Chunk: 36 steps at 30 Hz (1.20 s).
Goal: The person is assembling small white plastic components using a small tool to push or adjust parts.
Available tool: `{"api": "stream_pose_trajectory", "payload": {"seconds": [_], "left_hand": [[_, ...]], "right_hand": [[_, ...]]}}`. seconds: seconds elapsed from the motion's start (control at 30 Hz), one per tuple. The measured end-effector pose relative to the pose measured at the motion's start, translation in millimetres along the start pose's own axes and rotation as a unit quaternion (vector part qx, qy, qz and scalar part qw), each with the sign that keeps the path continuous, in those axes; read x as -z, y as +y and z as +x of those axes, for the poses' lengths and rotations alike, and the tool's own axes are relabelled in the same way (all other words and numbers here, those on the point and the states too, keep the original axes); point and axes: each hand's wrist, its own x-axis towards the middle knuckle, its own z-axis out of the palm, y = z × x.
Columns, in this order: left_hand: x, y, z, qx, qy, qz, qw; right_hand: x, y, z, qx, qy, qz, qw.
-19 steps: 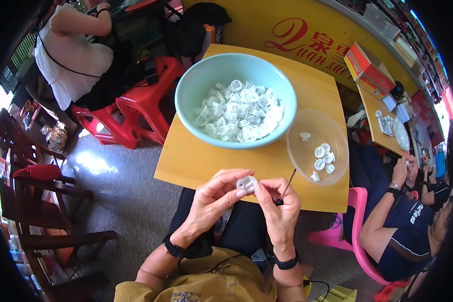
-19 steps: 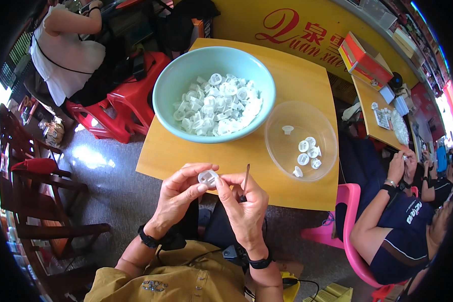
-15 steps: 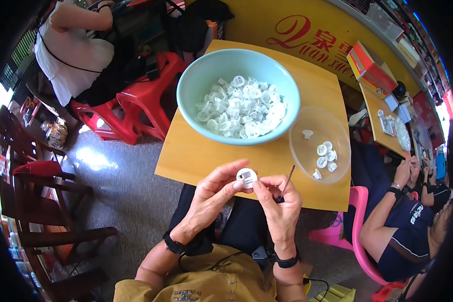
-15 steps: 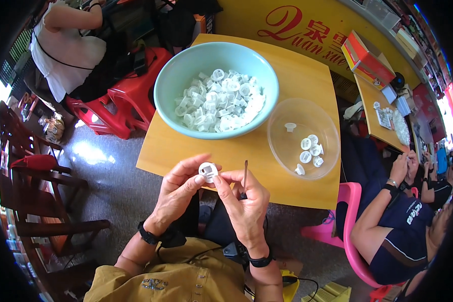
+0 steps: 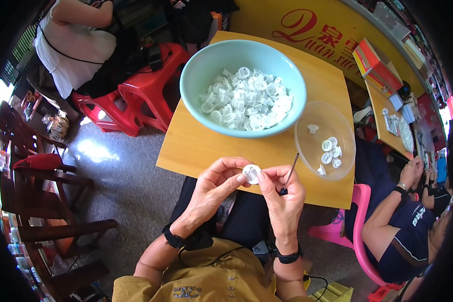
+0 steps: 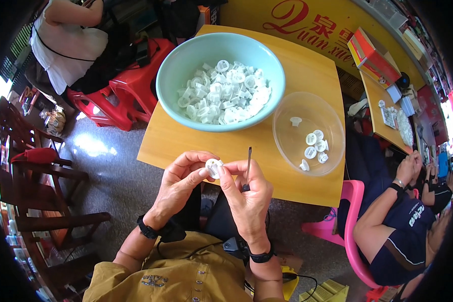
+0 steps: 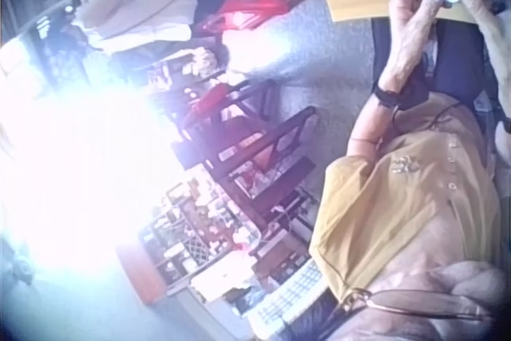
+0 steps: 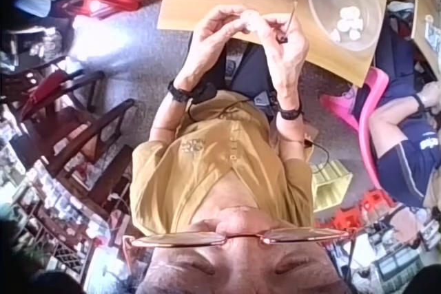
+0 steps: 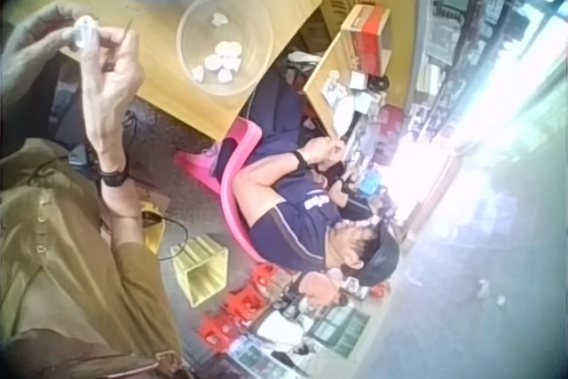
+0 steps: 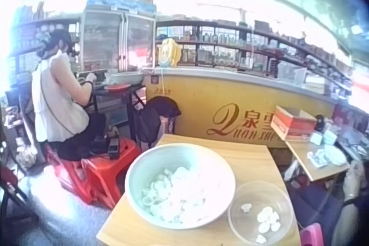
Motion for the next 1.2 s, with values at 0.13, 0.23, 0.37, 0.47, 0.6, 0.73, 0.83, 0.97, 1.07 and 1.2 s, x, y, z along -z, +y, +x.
{"api": "stream_pose_trajectory", "payload": {"seconds": [0.13, 0.23, 0.37, 0.47, 0.6, 0.73, 0.83, 0.97, 1.07, 1.2], "left_hand": [[0.4, -3.3, 0.9, -0.012, -0.003, -0.014, 1.000], [-0.5, -4.6, 3.4, -0.005, 0.001, -0.034, 0.999], [-0.3, -4.6, 5.0, -0.031, -0.003, -0.035, 0.999], [-1.1, -4.0, 4.3, -0.034, 0.009, -0.027, 0.999], [-1.8, -4.5, 4.3, -0.041, 0.012, -0.040, 0.998], [-3.6, -2.3, 3.1, -0.042, 0.025, -0.020, 0.999], [-3.0, -1.5, 3.2, -0.044, 0.030, -0.014, 0.998], [-3.3, -0.9, 3.2, -0.046, 0.028, -0.028, 0.998], [-1.4, -2.8, 2.6, -0.052, 0.020, -0.024, 0.998], [-1.6, -4.7, 0.9, -0.052, 0.024, -0.030, 0.998]], "right_hand": [[0.7, 0.9, -0.2, 0.010, 0.015, -0.007, 1.000], [-0.3, -2.3, -0.8, 0.031, 0.025, -0.035, 0.999], [-0.2, -0.1, -3.6, 0.045, 0.029, -0.051, 0.997], [-1.1, 6.0, -5.0, 0.034, 0.022, -0.014, 0.999], [-0.5, 4.0, -5.4, 0.028, 0.023, -0.018, 0.999], [-1.7, 3.9, -6.7, 0.042, 0.022, -0.022, 0.999], [-3.1, 5.1, -7.5, 0.047, 0.024, -0.027, 0.998], [-4.4, 5.5, -8.9, 0.056, 0.032, -0.036, 0.997], [-5.4, 6.5, -10.2, 0.052, 0.038, -0.023, 0.998], [-6.6, 9.9, -13.1, 0.060, 0.041, -0.018, 0.997]]}}
